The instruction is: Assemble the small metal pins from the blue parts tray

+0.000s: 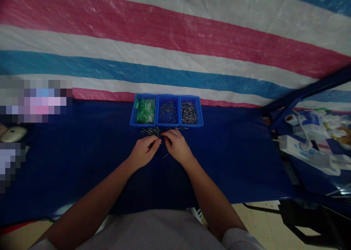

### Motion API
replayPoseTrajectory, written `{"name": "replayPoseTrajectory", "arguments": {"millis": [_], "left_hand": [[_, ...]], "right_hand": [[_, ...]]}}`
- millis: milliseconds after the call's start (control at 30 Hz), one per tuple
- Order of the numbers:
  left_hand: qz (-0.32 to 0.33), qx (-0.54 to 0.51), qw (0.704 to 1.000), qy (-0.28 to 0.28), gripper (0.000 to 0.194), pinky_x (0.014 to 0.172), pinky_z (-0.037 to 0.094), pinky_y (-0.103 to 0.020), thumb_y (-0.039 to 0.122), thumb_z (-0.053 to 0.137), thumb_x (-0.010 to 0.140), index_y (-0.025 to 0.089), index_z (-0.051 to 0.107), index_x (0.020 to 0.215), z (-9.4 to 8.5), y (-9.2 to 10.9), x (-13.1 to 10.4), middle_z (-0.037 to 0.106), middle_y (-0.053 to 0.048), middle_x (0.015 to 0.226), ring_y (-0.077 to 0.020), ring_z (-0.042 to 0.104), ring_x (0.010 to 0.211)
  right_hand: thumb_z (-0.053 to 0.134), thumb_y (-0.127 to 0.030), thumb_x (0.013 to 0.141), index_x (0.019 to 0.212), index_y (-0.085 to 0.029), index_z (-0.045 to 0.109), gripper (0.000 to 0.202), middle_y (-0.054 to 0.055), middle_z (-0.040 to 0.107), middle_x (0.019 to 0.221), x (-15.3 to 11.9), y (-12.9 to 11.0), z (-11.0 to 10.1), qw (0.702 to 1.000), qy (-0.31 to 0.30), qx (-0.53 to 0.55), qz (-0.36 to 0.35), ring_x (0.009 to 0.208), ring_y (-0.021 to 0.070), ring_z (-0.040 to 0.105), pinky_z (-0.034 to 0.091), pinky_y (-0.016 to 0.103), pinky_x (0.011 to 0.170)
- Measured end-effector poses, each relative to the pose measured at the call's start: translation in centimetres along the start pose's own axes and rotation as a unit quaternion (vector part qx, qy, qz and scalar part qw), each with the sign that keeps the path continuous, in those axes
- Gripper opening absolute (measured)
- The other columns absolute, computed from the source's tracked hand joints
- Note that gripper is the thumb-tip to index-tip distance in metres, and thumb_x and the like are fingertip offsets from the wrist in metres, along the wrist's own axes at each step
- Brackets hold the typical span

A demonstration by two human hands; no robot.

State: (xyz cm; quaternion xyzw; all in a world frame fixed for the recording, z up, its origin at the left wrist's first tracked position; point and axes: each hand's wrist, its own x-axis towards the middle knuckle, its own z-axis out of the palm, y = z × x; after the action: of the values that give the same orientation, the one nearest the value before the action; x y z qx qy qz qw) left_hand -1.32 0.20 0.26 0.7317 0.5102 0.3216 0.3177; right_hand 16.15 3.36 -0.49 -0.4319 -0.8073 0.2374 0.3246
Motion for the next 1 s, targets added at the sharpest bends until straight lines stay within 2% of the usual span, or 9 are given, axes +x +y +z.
{"name": "replayPoseTrajectory", "arguments": {"millis": [400, 633, 833, 1000], "left_hand": [[0.004, 0.001, 1.0, 0.001, 0.028, 0.063, 0.04, -0.025, 0.032, 0.043, 0.097, 0.019, 0.056, 0.077, -0.1, 0.1, 0.0, 0.059, 0.001, 0.069, -0.012, 0.054, 0.064], [0.006, -0.005, 1.0, 0.001, 0.027, 0.063, 0.04, -0.024, 0.031, 0.044, 0.097, 0.018, 0.057, 0.077, -0.1, 0.0, 0.0, 0.059, 0.001, 0.069, -0.0117, 0.054, 0.064], [0.012, -0.011, 1.0, 0.015, 0.024, 0.062, 0.042, -0.024, 0.031, 0.044, 0.097, 0.018, 0.059, 0.083, -0.1, 0.0, 0.0, 0.061, 0.0, 0.071, -0.0118, 0.056, 0.064], [-0.017, -0.053, 0.998, 0.026, 0.016, 0.058, 0.042, -0.022, 0.03, 0.048, 0.096, 0.018, 0.059, 0.097, 0.2, -0.2, -0.1, 0.062, 0.002, 0.072, -0.0101, 0.057, 0.06]], "right_hand": [[0.053, -0.006, 0.085, 0.096, -0.022, 0.07, 0.025, 0.006, 0.07, 0.093, -0.1, 0.1, 0.0, 1.0, -0.001, -0.008, -0.008, 0.091, 0.0197, 0.065, 0.055, 0.037, 0.085], [0.052, -0.008, 0.085, 0.094, -0.022, 0.071, 0.025, 0.006, 0.069, 0.093, 0.0, -0.4, -0.2, 1.0, 0.018, 0.023, -0.003, 0.091, 0.0189, 0.065, 0.055, 0.035, 0.083], [0.059, -0.015, 0.084, 0.087, -0.022, 0.071, 0.014, 0.005, 0.069, 0.089, 0.1, -1.4, -0.5, 0.985, 0.048, 0.161, 0.029, 0.083, 0.0157, 0.067, 0.055, 0.031, 0.076], [0.066, -0.025, 0.084, 0.084, -0.02, 0.069, 0.006, 0.005, 0.068, 0.087, 0.1, -1.3, -0.4, 0.944, 0.059, 0.316, 0.082, 0.078, 0.0149, 0.065, 0.054, 0.031, 0.072]]}}
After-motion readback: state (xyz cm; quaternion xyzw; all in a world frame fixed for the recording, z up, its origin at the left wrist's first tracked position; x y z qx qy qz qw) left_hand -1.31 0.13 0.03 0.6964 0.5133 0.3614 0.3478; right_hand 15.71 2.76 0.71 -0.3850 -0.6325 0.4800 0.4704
